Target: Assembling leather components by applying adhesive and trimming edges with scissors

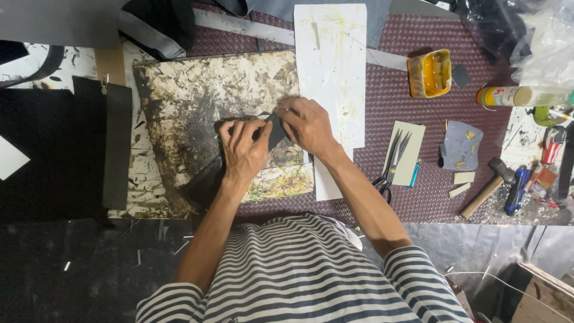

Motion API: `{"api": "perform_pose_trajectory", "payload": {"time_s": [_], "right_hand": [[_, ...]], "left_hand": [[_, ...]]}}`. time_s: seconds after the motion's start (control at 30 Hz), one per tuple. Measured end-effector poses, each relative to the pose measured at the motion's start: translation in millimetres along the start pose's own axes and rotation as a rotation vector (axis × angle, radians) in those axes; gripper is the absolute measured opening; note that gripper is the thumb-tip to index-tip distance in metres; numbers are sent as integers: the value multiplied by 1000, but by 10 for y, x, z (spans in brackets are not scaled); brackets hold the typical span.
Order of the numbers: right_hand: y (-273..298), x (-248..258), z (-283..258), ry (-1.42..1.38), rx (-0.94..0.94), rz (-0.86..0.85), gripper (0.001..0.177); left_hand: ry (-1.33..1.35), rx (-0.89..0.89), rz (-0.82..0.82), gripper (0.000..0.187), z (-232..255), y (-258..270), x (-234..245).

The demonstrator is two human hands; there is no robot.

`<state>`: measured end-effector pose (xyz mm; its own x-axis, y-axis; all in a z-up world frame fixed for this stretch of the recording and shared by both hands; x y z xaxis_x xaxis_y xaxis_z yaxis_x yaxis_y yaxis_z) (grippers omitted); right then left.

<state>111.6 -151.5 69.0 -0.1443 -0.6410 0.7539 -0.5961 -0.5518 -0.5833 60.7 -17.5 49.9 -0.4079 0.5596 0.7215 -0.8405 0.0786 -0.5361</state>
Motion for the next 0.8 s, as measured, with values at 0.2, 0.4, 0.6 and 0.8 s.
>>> {"api": "perform_pose_trajectory", "payload": {"time_s": [0.2, 0.4, 0.6, 0.8], "right_hand": [[64, -28, -13, 16, 18, 15, 19], [114, 35, -21, -11, 19, 54, 21], [124, 35, -25, -11, 23, 62, 23], [151, 30, -3, -22, -8, 73, 20]], "left_hand": [[9, 9, -13, 23, 8, 15, 12], [22, 4, 12, 20, -4, 63, 26], [-24, -26, 55, 16, 2, 100, 13], [-41, -15, 59, 13, 16, 68, 39]]}}
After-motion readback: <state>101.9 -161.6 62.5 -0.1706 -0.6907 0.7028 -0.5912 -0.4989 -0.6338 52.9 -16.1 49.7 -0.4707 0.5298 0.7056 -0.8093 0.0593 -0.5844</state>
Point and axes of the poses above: each hand's wrist, its own y-axis away from the middle knuckle, its own x-axis out of the back of the hand, z = x × y, the point moved 8 cm from there along -y, towards the middle knuckle, and after that the axes turned 10 degrees about x, right-handed, at the moved point
